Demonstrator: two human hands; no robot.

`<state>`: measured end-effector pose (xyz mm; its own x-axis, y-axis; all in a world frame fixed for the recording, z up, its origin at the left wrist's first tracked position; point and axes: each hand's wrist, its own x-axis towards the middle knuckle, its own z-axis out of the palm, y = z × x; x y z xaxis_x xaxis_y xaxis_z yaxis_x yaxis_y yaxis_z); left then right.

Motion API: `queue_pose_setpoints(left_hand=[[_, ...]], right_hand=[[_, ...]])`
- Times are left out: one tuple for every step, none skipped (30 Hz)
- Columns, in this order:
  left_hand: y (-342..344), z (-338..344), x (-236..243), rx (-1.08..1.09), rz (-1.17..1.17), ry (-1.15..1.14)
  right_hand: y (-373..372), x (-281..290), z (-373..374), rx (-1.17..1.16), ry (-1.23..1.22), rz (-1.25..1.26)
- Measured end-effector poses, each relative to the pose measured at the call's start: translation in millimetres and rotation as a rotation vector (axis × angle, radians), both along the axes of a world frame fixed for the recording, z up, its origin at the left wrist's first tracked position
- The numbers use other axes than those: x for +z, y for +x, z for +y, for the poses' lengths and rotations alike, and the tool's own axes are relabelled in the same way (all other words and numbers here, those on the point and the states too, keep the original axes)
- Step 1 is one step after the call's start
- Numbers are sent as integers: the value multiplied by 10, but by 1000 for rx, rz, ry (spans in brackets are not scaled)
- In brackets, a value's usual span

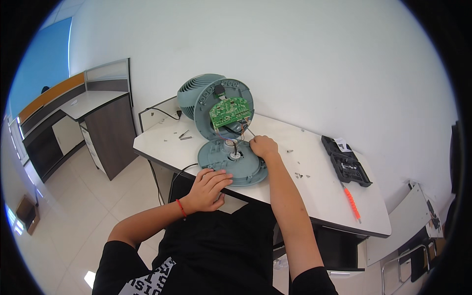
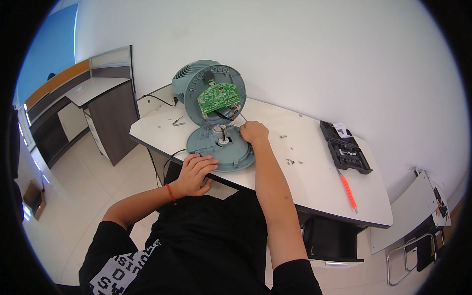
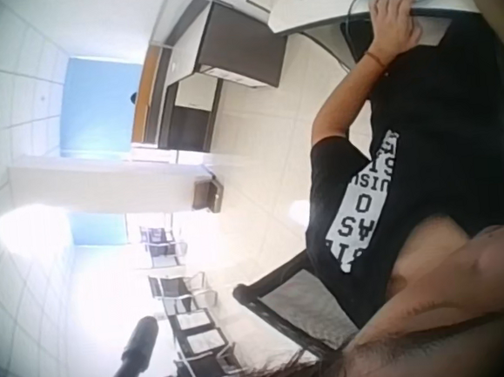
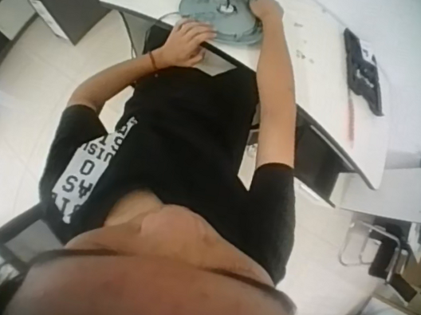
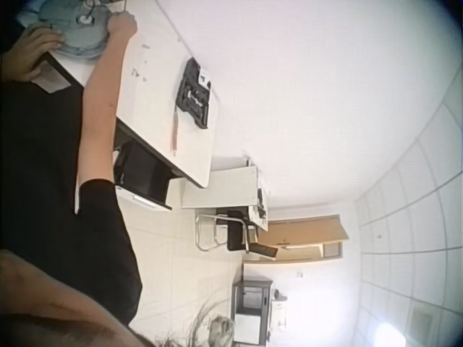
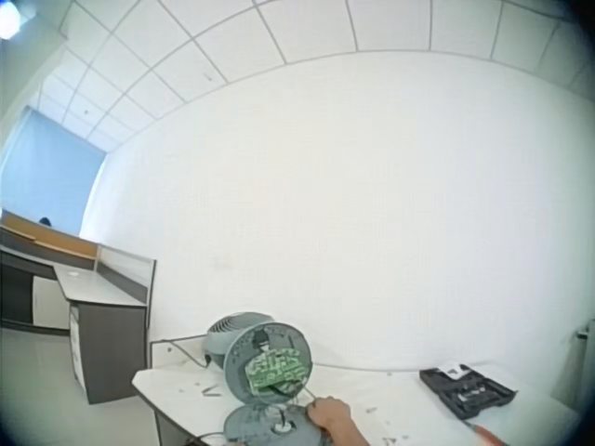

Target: The person uses a screwdriver to tighten screws on a green circuit board inside a disassembled teal fan housing. They then place the screwdriver down and pick up a small screw from the table.

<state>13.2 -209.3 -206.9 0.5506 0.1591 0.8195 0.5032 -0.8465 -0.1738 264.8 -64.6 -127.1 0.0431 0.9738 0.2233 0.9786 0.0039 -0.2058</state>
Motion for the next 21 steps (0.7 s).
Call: queue_pose_setpoints(left_hand=[[2, 0, 1, -1, 1, -1], [3, -1, 1, -3, 2, -2], [4, 0, 0, -3, 2, -1], [4, 1, -3, -4, 3, 0], [4, 2, -3, -4, 4, 1], [5, 2, -4, -5, 4, 1], [6, 3, -4, -5, 5, 1], [7, 3, -4, -5, 6, 1], [6, 3, -4, -4, 6, 1], [3, 3, -5, -3, 6, 2], [2, 2, -5, -2, 6, 2], [4, 3, -4, -4, 6, 2], [6, 5, -3, -6, 7, 1], [9, 6, -1, -7, 7, 0], [8, 3, 0, -6, 6, -1], [7, -1, 3, -4, 6, -2], [7, -4, 5, -3, 6, -3], [6, -5, 5, -4, 5, -2], [5, -5, 5, -4, 4, -1], [4, -5, 6, -5, 3, -1], [4, -3, 3, -6, 2, 0]], right_hand=[[4, -1, 0, -2, 0, 0], [7, -2, 0, -3, -1, -1], [10, -7, 6, -4, 0, -1], [11, -12, 12, -4, 1, -1], [14, -16, 18, -4, 1, -1], [15, -15, 18, -4, -2, -1], [15, -12, 19, -3, -5, -2], [15, -11, 19, -3, -8, -2], [10, -4, 12, -2, -12, -2], [6, 4, 4, -1, -15, -3], [1, 11, -3, 0, -18, -4], [5, 7, 2, -3, -19, -4], [8, 2, 7, -5, -19, -5], [12, -2, 11, -8, -20, -5], [10, 2, 10, -6, -22, -5], [7, 7, 8, -4, -25, -5], [7, 11, 5, -2, -27, -5], [6, 12, 6, -2, -28, -4], [5, 13, 6, -2, -28, -4], [5, 15, 6, -2, -29, -3], [3, 13, 7, -4, -29, -3]])
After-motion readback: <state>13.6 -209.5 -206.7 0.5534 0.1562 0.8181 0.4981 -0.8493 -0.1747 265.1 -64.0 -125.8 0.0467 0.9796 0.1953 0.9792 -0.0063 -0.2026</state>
